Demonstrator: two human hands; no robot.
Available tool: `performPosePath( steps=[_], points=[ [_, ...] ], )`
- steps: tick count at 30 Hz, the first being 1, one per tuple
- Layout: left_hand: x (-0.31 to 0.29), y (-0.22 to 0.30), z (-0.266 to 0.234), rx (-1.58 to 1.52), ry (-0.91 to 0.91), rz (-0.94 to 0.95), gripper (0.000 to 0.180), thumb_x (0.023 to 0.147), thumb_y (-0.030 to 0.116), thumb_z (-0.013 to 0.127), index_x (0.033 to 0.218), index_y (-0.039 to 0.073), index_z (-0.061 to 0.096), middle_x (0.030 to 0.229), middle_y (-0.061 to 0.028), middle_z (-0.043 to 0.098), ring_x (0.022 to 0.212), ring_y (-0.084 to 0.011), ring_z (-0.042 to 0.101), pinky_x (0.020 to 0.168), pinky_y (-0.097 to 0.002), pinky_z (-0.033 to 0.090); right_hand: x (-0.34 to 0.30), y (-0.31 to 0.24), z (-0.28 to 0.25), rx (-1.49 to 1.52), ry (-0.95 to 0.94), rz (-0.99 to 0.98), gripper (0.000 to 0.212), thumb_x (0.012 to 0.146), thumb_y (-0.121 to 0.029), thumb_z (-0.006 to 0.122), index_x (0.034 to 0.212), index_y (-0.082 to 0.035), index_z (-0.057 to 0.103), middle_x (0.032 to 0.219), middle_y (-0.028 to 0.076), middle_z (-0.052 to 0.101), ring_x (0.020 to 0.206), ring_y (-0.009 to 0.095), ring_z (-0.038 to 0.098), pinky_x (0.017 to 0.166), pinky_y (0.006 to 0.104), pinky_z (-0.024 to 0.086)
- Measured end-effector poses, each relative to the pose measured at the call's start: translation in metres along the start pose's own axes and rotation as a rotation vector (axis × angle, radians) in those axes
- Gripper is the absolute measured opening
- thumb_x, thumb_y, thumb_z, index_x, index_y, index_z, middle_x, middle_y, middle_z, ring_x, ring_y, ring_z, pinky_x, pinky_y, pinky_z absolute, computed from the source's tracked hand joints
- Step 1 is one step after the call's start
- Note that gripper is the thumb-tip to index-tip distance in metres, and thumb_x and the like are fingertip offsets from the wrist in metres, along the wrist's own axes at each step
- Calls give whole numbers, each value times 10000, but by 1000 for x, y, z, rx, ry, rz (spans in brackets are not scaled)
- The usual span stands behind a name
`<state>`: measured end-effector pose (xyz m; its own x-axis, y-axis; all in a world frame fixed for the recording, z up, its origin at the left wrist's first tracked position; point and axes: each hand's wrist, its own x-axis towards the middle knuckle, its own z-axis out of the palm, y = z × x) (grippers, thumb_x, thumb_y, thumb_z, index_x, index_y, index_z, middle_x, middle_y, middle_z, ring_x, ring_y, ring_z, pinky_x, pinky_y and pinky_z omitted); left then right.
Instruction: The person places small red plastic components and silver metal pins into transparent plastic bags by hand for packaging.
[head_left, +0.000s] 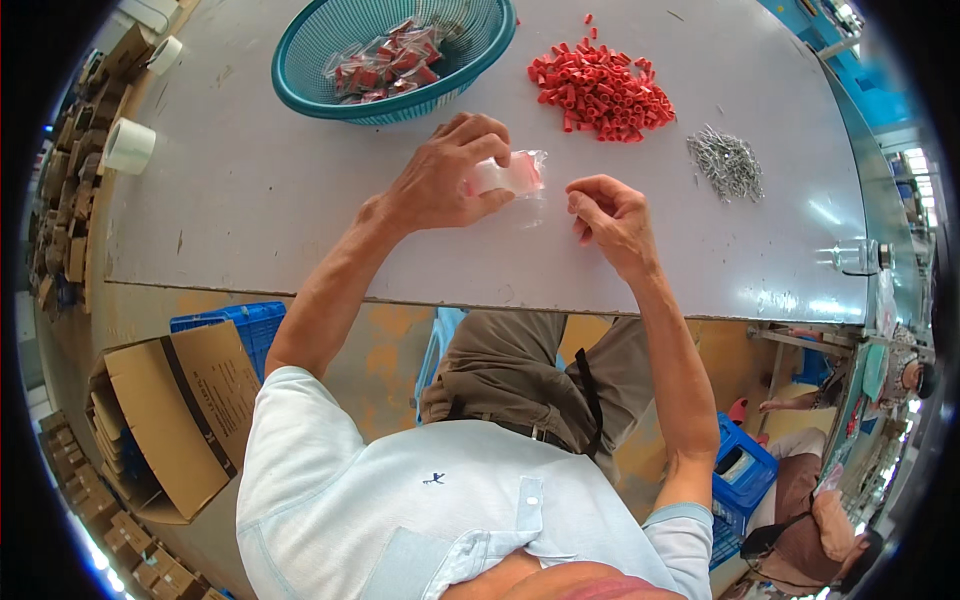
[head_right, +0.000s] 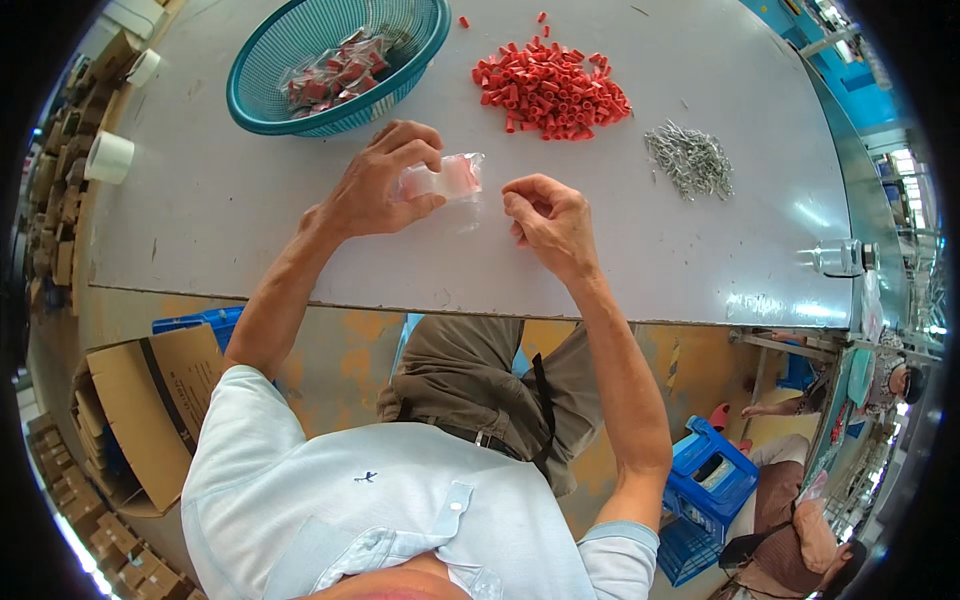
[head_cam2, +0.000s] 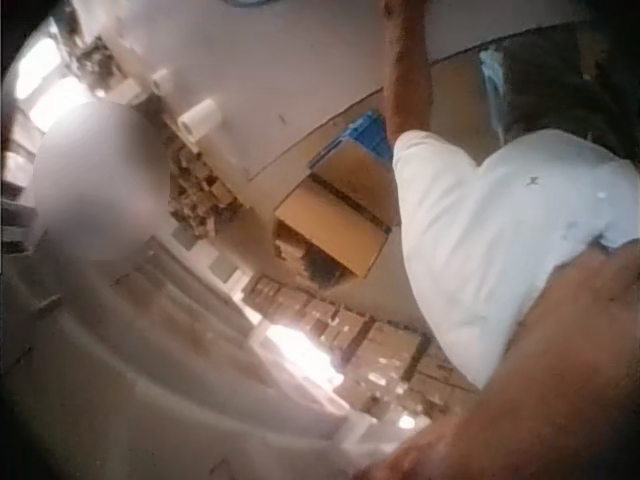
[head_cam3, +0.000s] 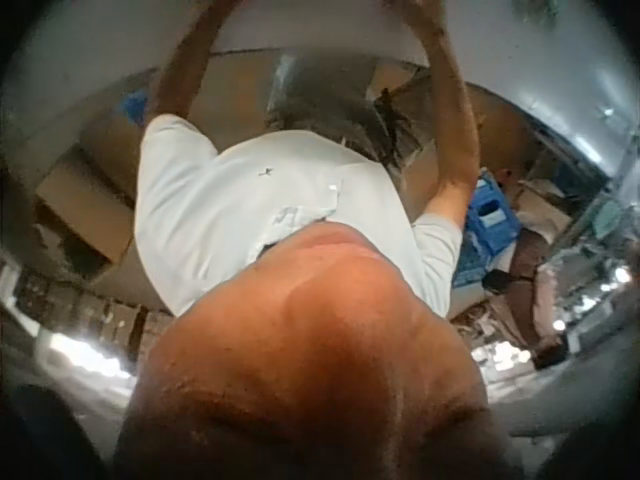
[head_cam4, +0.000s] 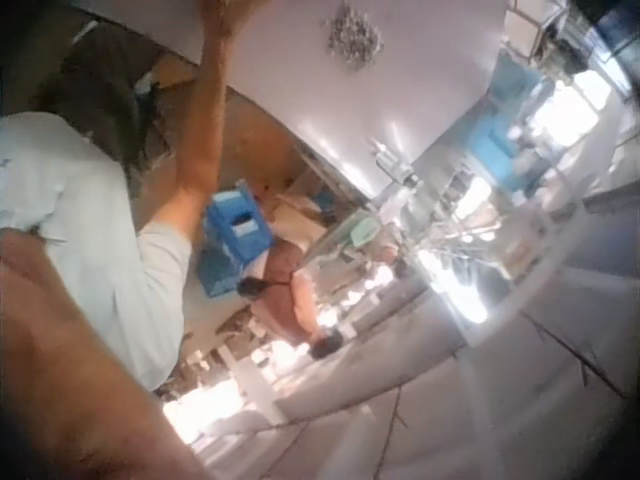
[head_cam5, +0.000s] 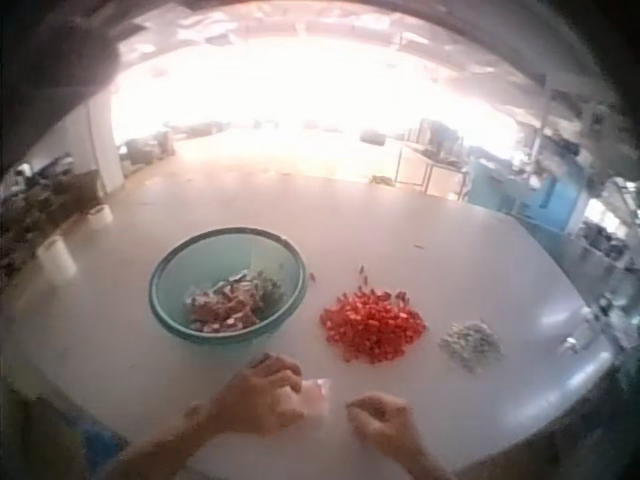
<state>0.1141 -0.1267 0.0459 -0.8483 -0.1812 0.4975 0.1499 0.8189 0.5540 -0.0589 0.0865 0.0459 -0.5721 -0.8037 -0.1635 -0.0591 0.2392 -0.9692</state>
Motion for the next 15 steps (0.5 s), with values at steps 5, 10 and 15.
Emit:
performPosePath(
  steps=[5, 10, 15],
  points=[
    [-1, -6, 6, 57, -92, 31, 367, 744, 156, 922, 998, 60, 676, 1217, -84, 624, 1170, -292, 600, 996, -424, 526, 30, -1, 9, -75, -51, -11, 138, 957, -93, 695, 1043, -22, 777, 763, 43, 706, 599, 92, 646, 512, 255, 541],
    [-4, -8, 9, 7, -123, -16, 343, 750, 139, 918, 988, 41, 690, 1188, -89, 630, 1153, -287, 612, 955, -409, 547, 43, -14, 15, -174, -109, 59, 191, 896, -160, 771, 1021, -16, 784, 780, 68, 741, 598, 95, 656, 518, 261, 549],
    [-5, -10, 12, 10, -105, 10, 333, 757, 133, 911, 994, 34, 699, 1165, -97, 644, 1138, -297, 625, 952, -408, 551, 52, -17, 25, -339, -119, 37, 236, 840, -207, 828, 963, -8, 792, 804, 107, 770, 630, 110, 683, 555, 261, 565]
  ],
)
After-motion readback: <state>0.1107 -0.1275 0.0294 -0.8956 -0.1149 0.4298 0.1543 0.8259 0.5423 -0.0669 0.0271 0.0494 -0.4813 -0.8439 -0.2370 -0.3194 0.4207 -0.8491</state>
